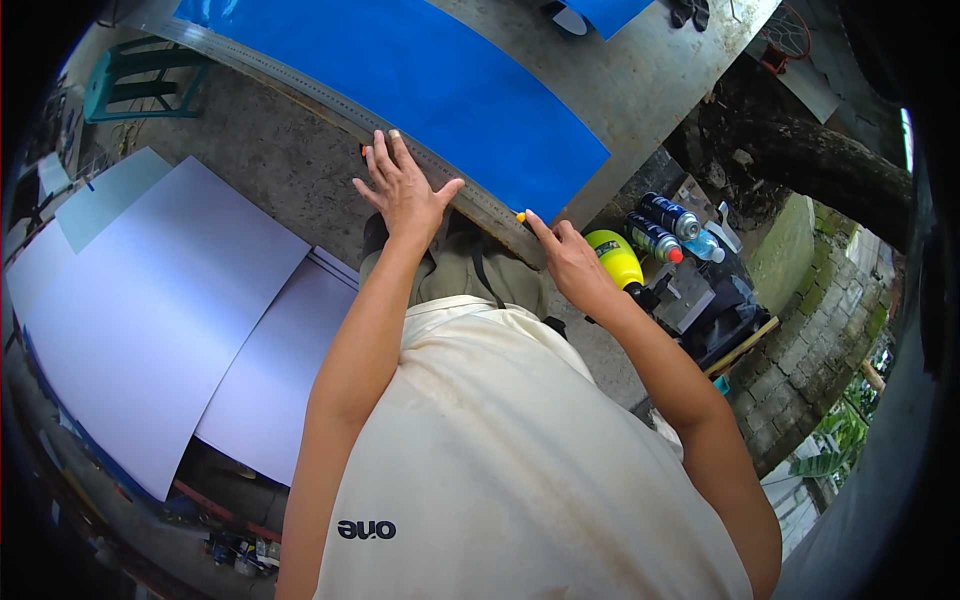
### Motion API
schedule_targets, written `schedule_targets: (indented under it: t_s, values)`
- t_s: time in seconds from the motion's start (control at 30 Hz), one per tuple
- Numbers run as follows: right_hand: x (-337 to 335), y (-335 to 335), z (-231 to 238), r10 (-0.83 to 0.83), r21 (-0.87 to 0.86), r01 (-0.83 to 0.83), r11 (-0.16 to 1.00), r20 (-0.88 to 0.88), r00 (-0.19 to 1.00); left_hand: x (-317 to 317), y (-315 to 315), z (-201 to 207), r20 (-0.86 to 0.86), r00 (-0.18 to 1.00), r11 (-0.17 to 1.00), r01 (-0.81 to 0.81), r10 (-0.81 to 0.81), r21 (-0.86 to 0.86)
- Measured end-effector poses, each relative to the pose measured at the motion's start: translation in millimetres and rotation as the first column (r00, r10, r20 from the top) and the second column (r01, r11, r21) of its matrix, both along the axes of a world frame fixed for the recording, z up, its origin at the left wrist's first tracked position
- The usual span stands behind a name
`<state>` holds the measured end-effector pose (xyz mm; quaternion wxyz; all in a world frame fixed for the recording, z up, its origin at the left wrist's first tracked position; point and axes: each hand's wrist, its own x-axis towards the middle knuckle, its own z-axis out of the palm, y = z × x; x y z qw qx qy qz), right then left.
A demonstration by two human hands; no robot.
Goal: Cutting a blue material along a curved ruler using a utility knife.
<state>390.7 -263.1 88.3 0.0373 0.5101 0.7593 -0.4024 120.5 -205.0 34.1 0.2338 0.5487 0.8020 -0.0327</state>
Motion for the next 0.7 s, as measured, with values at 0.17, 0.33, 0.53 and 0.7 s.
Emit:
schedule_targets:
  t_s: [0.17, 0.33, 0.53, 0.7]
  values:
    - [12.1, -8.4, 3.1, -0.020, -0.067, 0.019, 0.998, -0.012, 1.000, -4.1, -2.4, -6.0, -0.012, 1.000, 1.000, 0.018, -0.018, 0.017]
    - [23.2, -18.5, 2.8, -0.037, -0.087, 0.037, 0.996, 0.001, 0.999, -1.8, -2.4, -6.4, -0.027, 0.999, 1.000, 0.020, -0.020, -0.002]
    - [34.5, -27.7, 5.6, -0.050, -0.099, 0.051, 0.994, 0.013, 0.999, -2.7, -1.1, -5.2, -0.046, 0.998, 0.999, 0.037, -0.038, -0.013]
    - [35.3, -27.1, 6.4, -0.048, -0.107, 0.050, 0.993, 0.020, 0.999, -5.2, -0.8, -5.5, -0.044, 0.998, 0.999, 0.044, -0.044, -0.002]
